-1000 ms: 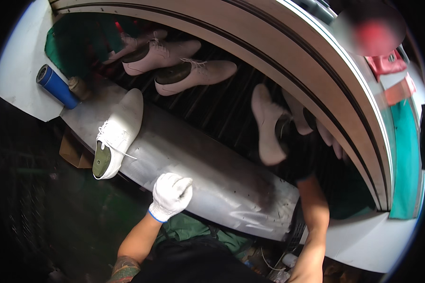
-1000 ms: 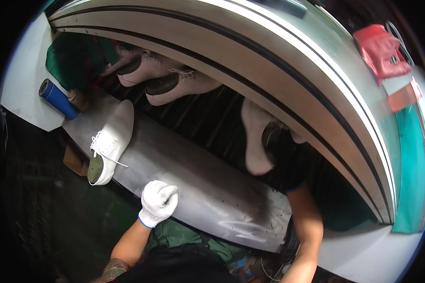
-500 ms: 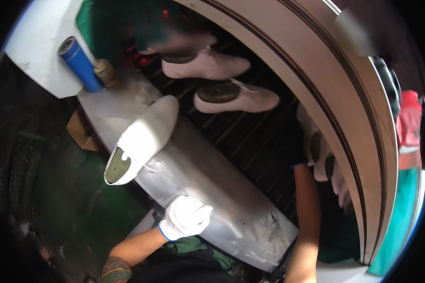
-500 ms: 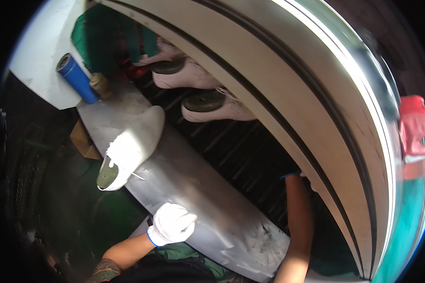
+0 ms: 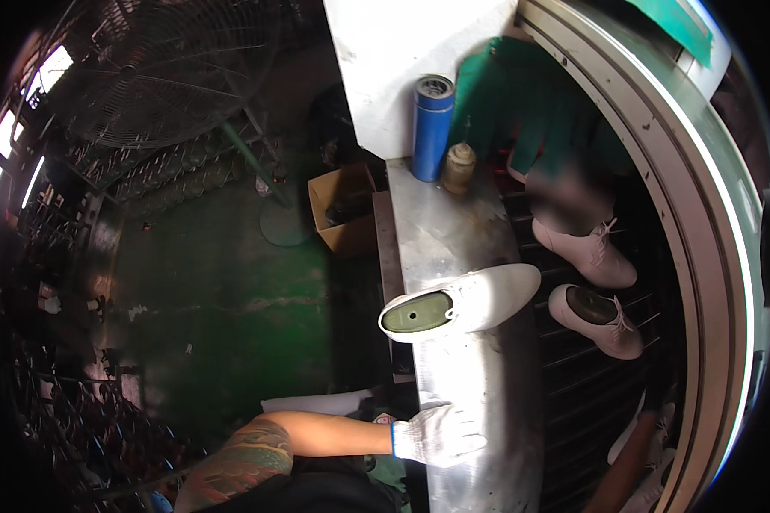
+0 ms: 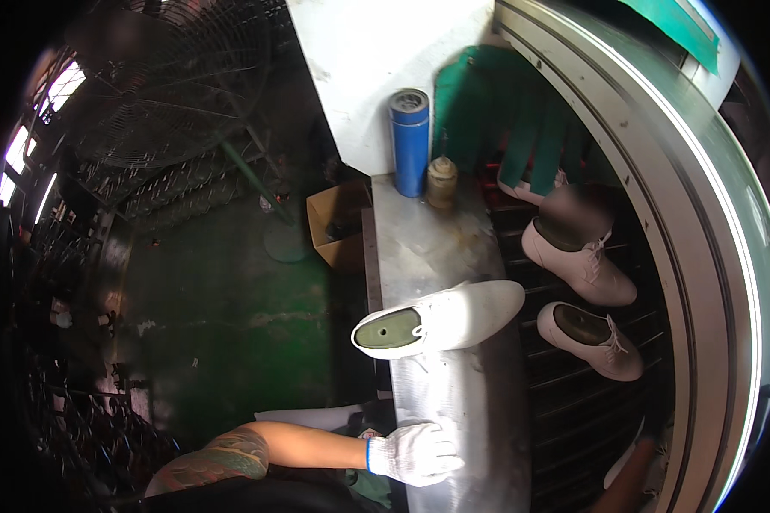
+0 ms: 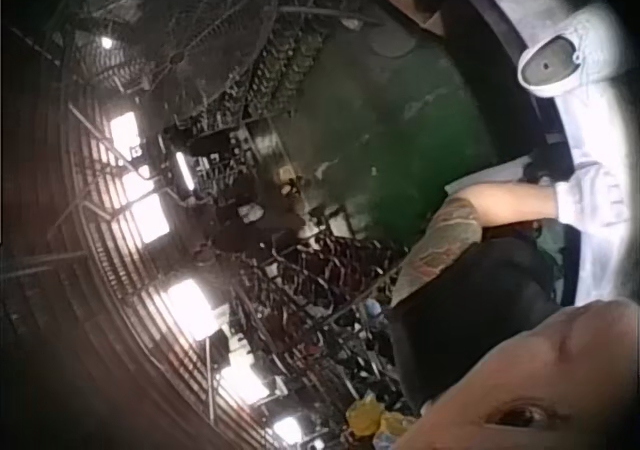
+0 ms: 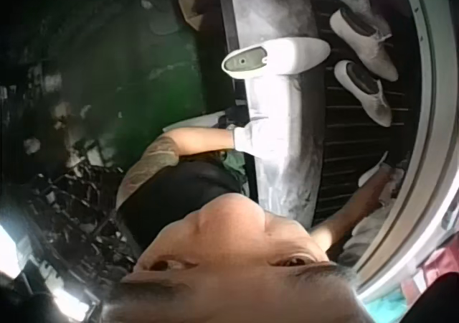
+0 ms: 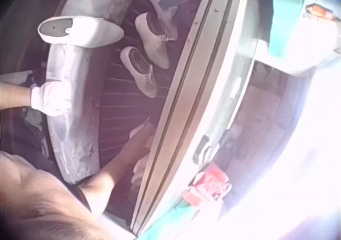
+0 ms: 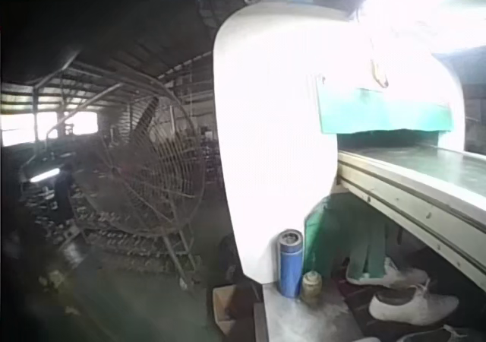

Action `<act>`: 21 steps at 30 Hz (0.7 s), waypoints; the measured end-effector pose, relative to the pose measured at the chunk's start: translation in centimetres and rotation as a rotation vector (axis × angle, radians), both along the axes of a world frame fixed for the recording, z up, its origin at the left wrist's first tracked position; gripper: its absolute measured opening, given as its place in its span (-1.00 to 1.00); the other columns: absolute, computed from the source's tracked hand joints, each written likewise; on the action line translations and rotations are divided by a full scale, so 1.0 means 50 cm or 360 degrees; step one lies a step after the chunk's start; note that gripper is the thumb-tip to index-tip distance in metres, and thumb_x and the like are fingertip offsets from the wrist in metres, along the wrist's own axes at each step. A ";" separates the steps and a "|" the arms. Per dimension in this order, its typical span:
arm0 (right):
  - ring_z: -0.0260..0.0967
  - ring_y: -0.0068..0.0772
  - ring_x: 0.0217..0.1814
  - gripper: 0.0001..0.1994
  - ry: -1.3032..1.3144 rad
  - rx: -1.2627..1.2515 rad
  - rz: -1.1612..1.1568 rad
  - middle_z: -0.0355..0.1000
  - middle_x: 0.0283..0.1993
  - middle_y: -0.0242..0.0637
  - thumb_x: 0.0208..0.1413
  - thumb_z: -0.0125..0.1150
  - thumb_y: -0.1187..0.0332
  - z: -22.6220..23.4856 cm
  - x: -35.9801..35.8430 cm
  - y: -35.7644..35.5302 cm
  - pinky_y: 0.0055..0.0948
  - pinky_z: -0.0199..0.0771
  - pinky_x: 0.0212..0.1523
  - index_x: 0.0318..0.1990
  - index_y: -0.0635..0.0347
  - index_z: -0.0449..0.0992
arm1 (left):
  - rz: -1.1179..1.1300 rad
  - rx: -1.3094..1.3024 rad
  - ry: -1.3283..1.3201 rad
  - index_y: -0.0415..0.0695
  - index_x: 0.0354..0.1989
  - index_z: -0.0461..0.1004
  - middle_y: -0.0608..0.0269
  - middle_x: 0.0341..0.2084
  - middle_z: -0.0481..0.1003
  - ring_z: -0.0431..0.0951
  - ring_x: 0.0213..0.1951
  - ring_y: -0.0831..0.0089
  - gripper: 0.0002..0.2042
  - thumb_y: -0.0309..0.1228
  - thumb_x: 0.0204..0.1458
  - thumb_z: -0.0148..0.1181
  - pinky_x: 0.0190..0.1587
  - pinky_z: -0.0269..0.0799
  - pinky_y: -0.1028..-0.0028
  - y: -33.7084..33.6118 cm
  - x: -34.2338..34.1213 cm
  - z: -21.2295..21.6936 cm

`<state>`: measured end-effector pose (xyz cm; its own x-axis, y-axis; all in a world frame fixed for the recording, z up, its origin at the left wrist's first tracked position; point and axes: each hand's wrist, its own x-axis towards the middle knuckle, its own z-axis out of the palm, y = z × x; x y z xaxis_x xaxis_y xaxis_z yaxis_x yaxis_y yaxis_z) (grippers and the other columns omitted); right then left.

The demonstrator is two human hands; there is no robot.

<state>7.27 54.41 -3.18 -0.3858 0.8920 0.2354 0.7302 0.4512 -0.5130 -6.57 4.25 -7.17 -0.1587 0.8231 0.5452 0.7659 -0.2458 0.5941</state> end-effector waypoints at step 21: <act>0.40 -0.30 0.37 -0.58 0.0231 -0.1339 0.0740 0.42 0.33 -0.10 0.48 -0.03 0.34 -0.021 0.441 -0.795 -0.44 0.43 0.33 0.39 0.32 0.31 | 0.0617 -0.0510 -0.0407 -0.18 0.46 0.11 -0.20 0.27 0.37 0.40 0.30 -0.09 -0.12 -0.19 -0.04 0.38 0.32 0.39 -0.01 0.462 -0.203 0.051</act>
<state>29.33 14.66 -4.23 -0.7598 0.5563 -0.3364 0.4757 0.1231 -0.8709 -16.72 27.34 -4.63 -0.5769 0.7963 0.1818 0.5859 0.2484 0.7714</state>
